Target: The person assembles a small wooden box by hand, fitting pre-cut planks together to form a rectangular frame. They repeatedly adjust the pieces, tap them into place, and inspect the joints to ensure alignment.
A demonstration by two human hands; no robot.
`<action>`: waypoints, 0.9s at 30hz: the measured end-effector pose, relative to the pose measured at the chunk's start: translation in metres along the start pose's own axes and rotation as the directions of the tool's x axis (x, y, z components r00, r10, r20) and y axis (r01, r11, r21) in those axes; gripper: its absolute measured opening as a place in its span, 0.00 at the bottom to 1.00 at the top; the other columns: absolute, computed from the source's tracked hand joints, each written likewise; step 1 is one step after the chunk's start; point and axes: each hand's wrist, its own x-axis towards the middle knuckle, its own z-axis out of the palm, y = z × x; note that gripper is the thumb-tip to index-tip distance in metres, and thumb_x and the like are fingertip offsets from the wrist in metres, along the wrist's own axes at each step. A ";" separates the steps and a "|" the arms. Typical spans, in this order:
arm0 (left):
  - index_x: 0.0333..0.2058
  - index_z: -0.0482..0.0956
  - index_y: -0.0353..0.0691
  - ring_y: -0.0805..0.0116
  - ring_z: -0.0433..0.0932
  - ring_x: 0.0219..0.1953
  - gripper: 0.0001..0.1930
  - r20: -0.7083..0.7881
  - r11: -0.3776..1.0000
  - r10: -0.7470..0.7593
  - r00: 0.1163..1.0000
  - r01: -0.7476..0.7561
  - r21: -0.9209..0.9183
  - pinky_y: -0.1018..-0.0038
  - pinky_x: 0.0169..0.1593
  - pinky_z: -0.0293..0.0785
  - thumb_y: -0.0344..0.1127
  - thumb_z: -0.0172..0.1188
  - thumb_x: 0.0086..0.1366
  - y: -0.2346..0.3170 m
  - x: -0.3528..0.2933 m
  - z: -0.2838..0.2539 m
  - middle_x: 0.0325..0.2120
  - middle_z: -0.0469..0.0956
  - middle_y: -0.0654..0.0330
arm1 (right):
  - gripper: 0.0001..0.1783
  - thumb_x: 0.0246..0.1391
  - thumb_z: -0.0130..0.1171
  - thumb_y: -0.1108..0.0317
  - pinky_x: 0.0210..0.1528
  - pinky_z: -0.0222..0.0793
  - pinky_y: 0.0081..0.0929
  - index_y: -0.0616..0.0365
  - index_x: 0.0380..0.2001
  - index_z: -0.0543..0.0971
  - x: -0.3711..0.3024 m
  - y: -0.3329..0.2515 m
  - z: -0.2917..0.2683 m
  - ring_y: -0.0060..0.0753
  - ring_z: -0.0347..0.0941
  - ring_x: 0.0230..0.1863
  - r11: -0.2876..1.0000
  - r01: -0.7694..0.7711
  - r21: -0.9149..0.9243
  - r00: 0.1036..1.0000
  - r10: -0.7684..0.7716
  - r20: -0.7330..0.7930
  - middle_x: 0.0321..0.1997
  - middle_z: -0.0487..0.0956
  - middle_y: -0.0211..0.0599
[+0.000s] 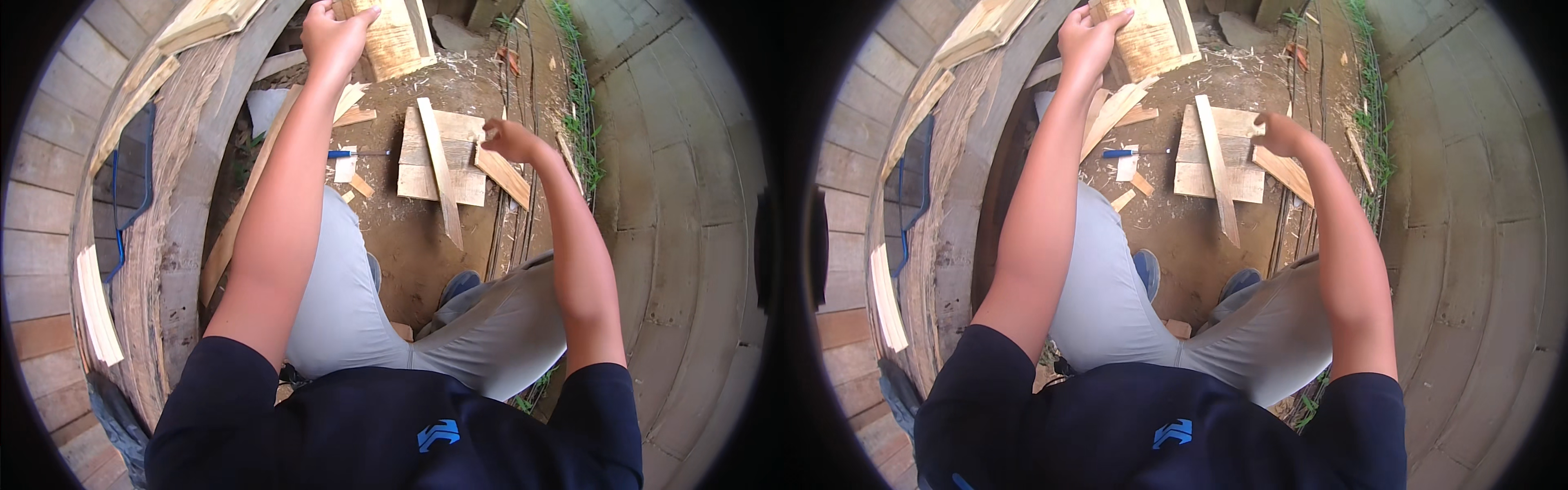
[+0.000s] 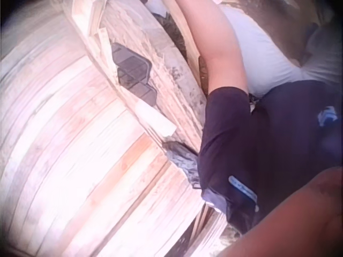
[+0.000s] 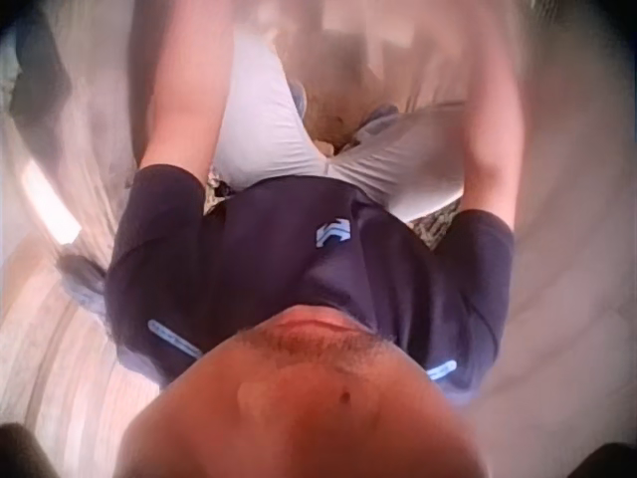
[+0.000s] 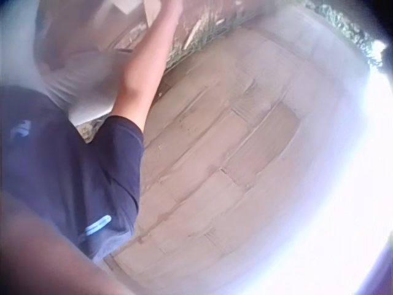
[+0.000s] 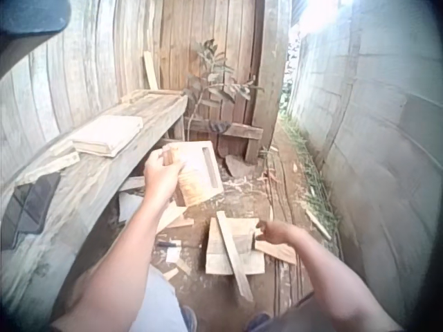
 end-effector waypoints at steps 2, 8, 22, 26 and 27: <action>0.52 0.76 0.30 0.63 0.85 0.44 0.25 -0.049 1.000 -0.025 0.998 0.024 -0.016 0.69 0.49 0.80 0.25 0.69 0.55 -0.001 0.002 -0.007 0.42 0.85 0.50 | 0.23 0.60 0.63 0.62 0.65 0.69 0.41 0.55 0.58 0.78 0.001 -0.009 0.014 0.52 0.73 0.64 0.989 0.000 -0.146 0.994 0.016 0.111 0.60 0.78 0.56; 0.53 0.77 0.33 0.65 0.84 0.43 0.27 0.030 1.000 0.000 1.000 -0.001 0.023 0.70 0.48 0.80 0.22 0.71 0.52 -0.010 -0.002 -0.016 0.41 0.86 0.54 | 0.27 0.55 0.56 0.80 0.49 0.78 0.44 0.57 0.60 0.76 0.022 -0.043 0.017 0.56 0.84 0.40 0.974 0.099 0.204 0.980 -0.060 -0.192 0.47 0.84 0.57; 0.52 0.78 0.30 0.68 0.86 0.43 0.28 -0.080 0.987 -0.157 0.984 0.160 0.031 0.72 0.46 0.82 0.22 0.73 0.51 -0.035 0.010 -0.019 0.44 0.86 0.51 | 0.28 0.61 0.56 0.57 0.62 0.71 0.49 0.61 0.60 0.69 0.047 0.046 0.152 0.60 0.73 0.62 0.920 -0.373 -0.122 0.925 0.358 -0.124 0.62 0.74 0.61; 0.52 0.79 0.31 0.68 0.86 0.42 0.28 -0.070 0.968 -0.183 0.981 0.192 0.164 0.72 0.46 0.82 0.23 0.74 0.50 -0.026 0.001 -0.013 0.44 0.86 0.51 | 0.40 0.53 0.68 0.48 0.61 0.72 0.49 0.63 0.60 0.66 0.044 0.049 0.148 0.62 0.73 0.61 0.884 -0.453 0.119 0.846 0.468 -0.254 0.62 0.73 0.62; 0.52 0.79 0.31 0.68 0.86 0.42 0.28 -0.042 0.969 -0.202 0.979 0.206 0.138 0.72 0.45 0.82 0.23 0.74 0.50 -0.023 0.000 -0.010 0.44 0.86 0.51 | 0.42 0.52 0.70 0.46 0.59 0.73 0.49 0.63 0.59 0.66 0.044 0.056 0.147 0.60 0.75 0.60 0.901 -0.423 0.101 0.857 0.433 -0.278 0.61 0.75 0.61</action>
